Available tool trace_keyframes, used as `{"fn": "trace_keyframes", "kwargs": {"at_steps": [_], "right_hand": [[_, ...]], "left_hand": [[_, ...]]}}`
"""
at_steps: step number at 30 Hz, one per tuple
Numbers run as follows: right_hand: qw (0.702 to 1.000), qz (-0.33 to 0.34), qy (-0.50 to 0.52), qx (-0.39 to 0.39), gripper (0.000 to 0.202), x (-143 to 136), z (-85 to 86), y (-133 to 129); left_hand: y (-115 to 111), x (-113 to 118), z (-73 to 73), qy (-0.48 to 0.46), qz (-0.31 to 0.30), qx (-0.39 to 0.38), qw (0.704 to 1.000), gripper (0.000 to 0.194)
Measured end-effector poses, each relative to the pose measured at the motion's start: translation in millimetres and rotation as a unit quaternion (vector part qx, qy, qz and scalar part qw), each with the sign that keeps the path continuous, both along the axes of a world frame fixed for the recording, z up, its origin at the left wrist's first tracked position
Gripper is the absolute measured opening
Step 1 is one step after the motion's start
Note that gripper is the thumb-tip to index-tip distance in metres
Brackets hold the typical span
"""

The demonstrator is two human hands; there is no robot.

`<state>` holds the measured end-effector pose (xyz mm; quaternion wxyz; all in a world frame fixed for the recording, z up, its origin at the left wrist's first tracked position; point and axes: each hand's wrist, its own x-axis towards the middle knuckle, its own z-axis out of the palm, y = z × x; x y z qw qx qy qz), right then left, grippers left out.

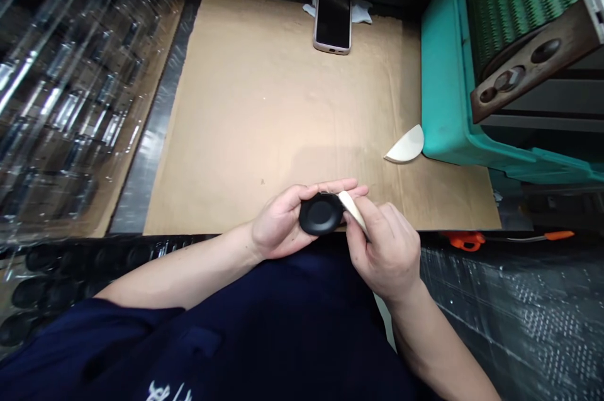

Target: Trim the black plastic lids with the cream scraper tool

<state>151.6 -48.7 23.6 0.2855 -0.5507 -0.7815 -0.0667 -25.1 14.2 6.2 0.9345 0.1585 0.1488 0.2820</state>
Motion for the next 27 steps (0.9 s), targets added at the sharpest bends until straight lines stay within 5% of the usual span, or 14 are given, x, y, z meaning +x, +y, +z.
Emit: {"fn": "trace_keyframes", "kwargs": {"at_steps": [10,14,19,24,27], "right_hand": [[0.999,0.003,0.01,-0.054,0.024,-6,5.3,-8],[0.993,0.055,0.024,-0.105,0.024,-7,5.2,-16],[0.997,0.003,0.054,-0.046,0.025,-13,-2.9,-12],[0.993,0.062,0.074,-0.071,0.024,-26,-5.7,-14],[0.996,0.022,0.069,-0.049,0.023,-26,-6.6,-13]], "left_hand": [[1,4,1.0,0.004,0.023,-0.019,1.0,0.052],[1,5,1.6,-0.002,0.049,-0.018,0.999,0.051],[0,5,2.6,0.002,0.05,-0.003,0.999,0.049],[0,4,7.1,0.007,0.099,0.009,0.995,0.046],[1,4,8.9,0.017,0.117,0.01,0.993,0.042]]}}
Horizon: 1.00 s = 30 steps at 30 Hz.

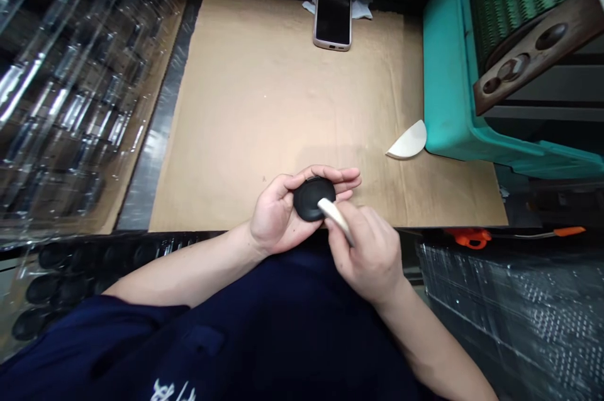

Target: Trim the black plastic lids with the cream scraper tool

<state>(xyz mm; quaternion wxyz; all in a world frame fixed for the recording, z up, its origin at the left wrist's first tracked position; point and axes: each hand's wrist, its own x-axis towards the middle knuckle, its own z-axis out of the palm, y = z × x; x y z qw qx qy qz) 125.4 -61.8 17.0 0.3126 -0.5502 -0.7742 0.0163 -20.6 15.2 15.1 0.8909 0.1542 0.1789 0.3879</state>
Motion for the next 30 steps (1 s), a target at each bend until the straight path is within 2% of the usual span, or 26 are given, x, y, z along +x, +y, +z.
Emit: {"fn": "trace_keyframes", "kwargs": {"at_steps": [2,6,9,11,15,19,23,28,30], "right_hand": [[1.0,-0.024,-0.005,0.009,0.024,0,-0.5,1],[1.0,0.03,-0.007,-0.003,0.022,-7,1.1,1],[1.0,0.014,-0.011,0.002,0.023,-9,2.5,2],[1.0,0.007,-0.02,0.01,0.024,-8,3.1,3],[0.999,0.039,-0.03,0.023,0.022,-9,5.5,6],[0.999,0.018,-0.015,0.043,0.025,-10,8.8,9],[0.997,0.054,-0.036,0.037,0.023,-8,10.2,9],[0.998,0.031,-0.032,0.046,0.027,-4,8.5,10],[0.997,0.06,-0.038,0.037,0.028,-3,7.5,9]], "left_hand": [[0,0,0.6,0.002,0.005,-0.001,1.0,0.037],[0,1,1.0,0.0,0.017,0.007,1.0,0.035],[0,2,0.9,-0.001,0.018,0.012,1.0,0.033],[0,1,0.6,-0.003,0.007,0.015,1.0,0.035],[1,0,-0.4,-0.011,-0.032,0.021,0.999,0.045],[2,-1,-0.8,-0.006,-0.069,0.036,0.997,0.053],[1,-1,0.1,-0.002,-0.077,0.028,0.997,0.057],[1,1,-0.2,0.0,-0.087,0.022,0.996,0.056],[1,1,-0.8,0.001,-0.087,0.018,0.996,0.058]]}}
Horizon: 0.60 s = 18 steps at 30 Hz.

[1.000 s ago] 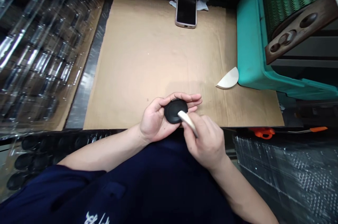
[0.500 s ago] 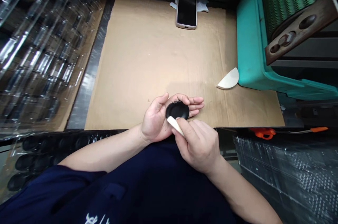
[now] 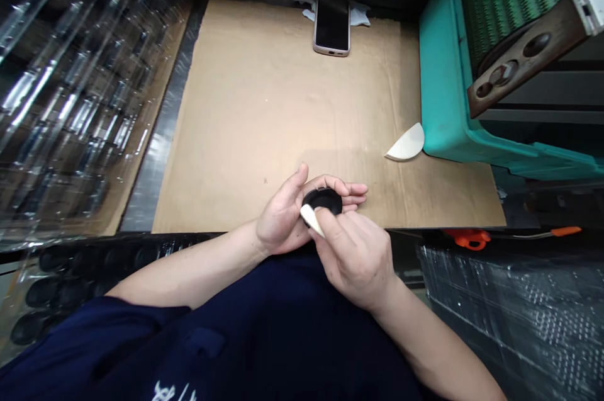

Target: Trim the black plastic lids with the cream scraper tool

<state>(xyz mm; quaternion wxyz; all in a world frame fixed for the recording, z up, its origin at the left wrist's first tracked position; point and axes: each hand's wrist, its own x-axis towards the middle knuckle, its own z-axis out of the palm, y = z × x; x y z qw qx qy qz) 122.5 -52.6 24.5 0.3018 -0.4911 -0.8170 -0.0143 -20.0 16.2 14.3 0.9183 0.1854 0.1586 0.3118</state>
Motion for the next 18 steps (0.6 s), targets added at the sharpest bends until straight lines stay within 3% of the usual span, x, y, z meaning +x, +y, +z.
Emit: {"fn": "trace_keyframes", "kwargs": {"at_steps": [3,8,14,18], "right_hand": [[1.0,0.021,-0.003,-0.012,0.028,3,-0.8,0],[1.0,-0.008,0.007,0.007,0.029,3,0.0,1],[0.997,0.069,-0.003,-0.03,0.024,-2,5.0,-11],[0.997,0.017,0.053,-0.05,0.025,1,8.6,-16]], "left_hand": [[0,-1,-0.5,-0.004,-0.002,0.001,1.0,0.061],[0,-1,-0.3,-0.003,-0.001,0.01,1.0,0.063],[0,-2,0.3,-0.006,0.001,-0.004,1.0,0.071],[0,-3,1.3,-0.017,0.015,0.008,1.0,0.078]]}}
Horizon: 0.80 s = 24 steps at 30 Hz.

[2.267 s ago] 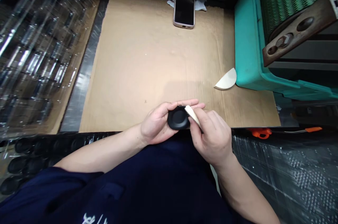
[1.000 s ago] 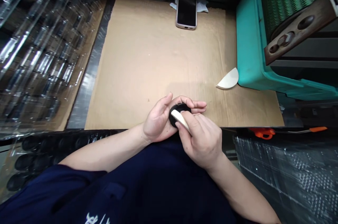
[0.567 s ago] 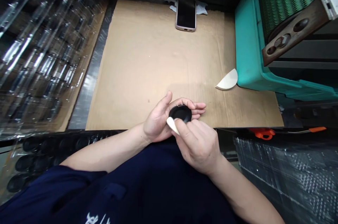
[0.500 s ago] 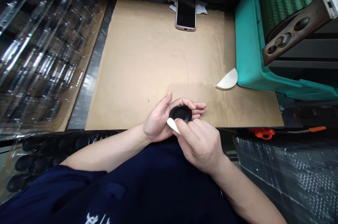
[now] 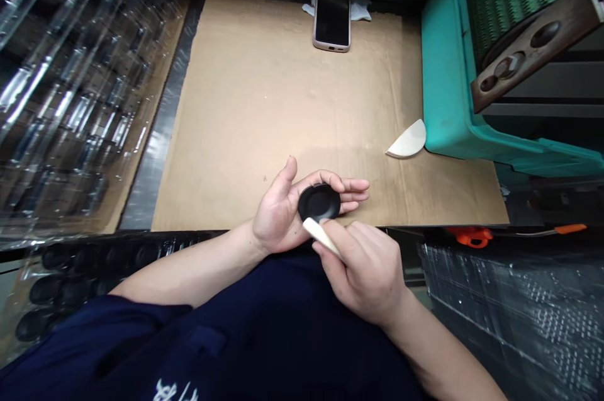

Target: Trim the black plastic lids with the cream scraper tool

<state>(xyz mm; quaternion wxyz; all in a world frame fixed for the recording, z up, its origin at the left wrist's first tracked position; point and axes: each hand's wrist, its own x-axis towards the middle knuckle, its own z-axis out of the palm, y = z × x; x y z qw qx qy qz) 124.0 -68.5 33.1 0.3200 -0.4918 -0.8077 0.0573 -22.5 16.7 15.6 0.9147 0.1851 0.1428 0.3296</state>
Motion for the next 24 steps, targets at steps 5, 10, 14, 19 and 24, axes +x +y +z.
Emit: {"fn": "trace_keyframes", "kwargs": {"at_steps": [5,10,14,19,24], "right_hand": [[0.999,-0.034,-0.016,-0.02,0.027,-5,-0.6,5],[0.997,-0.067,-0.023,0.017,0.024,-10,-1.8,13],[0.998,-0.034,-0.04,0.019,0.022,-9,0.0,11],[0.997,-0.063,-0.025,0.026,0.024,-7,-0.8,12],[0.999,-0.022,-0.037,0.012,0.025,-6,-3.2,9]], "left_hand": [[-2,1,-0.2,0.012,0.013,0.018,1.0,0.071],[-3,1,-2.8,0.007,-0.002,0.033,0.999,0.066],[-2,1,-3.9,0.011,-0.003,0.031,0.999,0.068],[-3,2,-3.7,0.014,-0.003,0.037,0.999,0.065],[-3,1,-2.9,0.022,-0.01,0.028,0.999,0.066]]}}
